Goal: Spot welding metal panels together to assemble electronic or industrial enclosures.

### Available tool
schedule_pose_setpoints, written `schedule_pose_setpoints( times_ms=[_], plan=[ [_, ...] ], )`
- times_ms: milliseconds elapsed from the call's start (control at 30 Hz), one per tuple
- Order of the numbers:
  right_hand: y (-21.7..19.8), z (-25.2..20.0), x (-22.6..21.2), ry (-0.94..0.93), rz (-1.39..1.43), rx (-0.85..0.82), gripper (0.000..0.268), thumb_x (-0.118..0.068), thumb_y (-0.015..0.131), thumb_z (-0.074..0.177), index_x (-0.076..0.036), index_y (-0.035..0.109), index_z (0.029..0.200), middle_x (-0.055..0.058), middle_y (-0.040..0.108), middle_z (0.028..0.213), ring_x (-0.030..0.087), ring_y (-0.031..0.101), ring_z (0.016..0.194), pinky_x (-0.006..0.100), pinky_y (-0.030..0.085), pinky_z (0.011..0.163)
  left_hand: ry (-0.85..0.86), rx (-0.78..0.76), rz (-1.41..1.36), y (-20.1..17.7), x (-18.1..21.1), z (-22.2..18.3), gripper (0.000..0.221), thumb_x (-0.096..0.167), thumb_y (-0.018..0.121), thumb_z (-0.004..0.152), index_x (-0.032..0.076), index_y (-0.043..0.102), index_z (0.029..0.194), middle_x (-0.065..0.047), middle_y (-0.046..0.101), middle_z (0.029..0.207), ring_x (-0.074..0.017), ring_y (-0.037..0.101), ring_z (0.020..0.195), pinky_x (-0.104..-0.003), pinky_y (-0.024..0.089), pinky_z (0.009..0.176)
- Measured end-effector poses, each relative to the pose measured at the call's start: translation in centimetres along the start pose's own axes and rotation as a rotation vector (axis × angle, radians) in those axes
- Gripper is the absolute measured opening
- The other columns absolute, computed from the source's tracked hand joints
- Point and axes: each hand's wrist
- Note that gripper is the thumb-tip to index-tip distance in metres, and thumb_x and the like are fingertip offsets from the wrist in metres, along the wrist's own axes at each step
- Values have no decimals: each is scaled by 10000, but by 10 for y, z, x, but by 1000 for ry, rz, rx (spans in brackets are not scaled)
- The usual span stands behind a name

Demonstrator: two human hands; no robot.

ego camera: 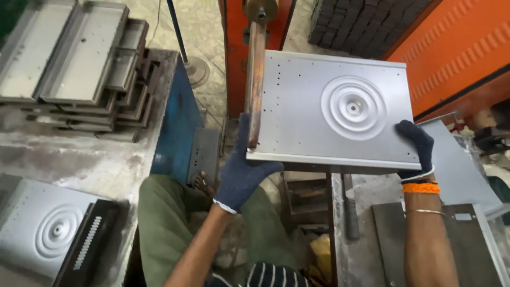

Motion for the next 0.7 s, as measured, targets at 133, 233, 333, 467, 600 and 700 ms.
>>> schedule_pose_setpoints(
  times_ms=[133, 233, 333, 467, 600, 700],
  plan=[
    [9, -3, -30, -88, -59, -5, 250, -63, 610, 1030, 17, 649, 1262, 139, 682, 1263, 228, 660, 1191, 403, 547, 1086, 127, 2, 96, -9, -3, 1, 1171, 186, 938, 752, 132, 192, 1653, -142, 232, 1733, -283, 321, 1561, -420, 423, 1195],
    [16, 5, -24, -231, -218, -21, 270, -88, 616, 1010, 25, 637, 1254, 159, 676, 1259, 251, 653, 1205, 410, 532, 1099, 127, 0, 72, -21, 4, 7, 1086, 157, 933, 746, 124, 297, 1626, -135, 233, 1735, -280, 298, 1581, -414, 411, 1215],
    [24, -4, 12, -50, 0, -11, 286, -105, 578, 1046, 22, 616, 1300, 148, 677, 1283, 235, 652, 1226, 394, 528, 1116, 89, 1, 12, -35, 4, 0, 1026, 146, 921, 739, 123, 369, 1604, -131, 240, 1741, -271, 327, 1578, -407, 422, 1225],
    [40, 2, 28, 171, 296, 3, 300, -120, 555, 1066, 19, 618, 1325, 130, 692, 1289, 208, 671, 1221, 374, 543, 1108, 144, 21, 59, -52, 1, -2, 1006, 101, 927, 744, 106, 395, 1597, -152, 238, 1740, -278, 297, 1592, -426, 389, 1246],
    [53, 6, 6, 136, 219, -11, 291, -98, 568, 1054, 20, 622, 1314, 130, 693, 1277, 207, 676, 1207, 374, 552, 1096, 120, 29, 18, -61, 5, -5, 1001, 92, 922, 738, 98, 402, 1594, -157, 230, 1742, -272, 304, 1584, -422, 415, 1231],
    [70, 6, -36, -151, -117, -53, 279, -64, 643, 1002, 39, 644, 1262, 160, 683, 1257, 239, 668, 1181, 387, 549, 1066, 106, 36, -11, -66, 2, -5, 1005, 117, 924, 724, 96, 408, 1585, -148, 246, 1740, -258, 363, 1558, -409, 454, 1219]
  ],
)
Point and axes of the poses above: each hand's wrist, its own z-axis towards the middle knuckle, its own y-axis out of the palm, x = y × z
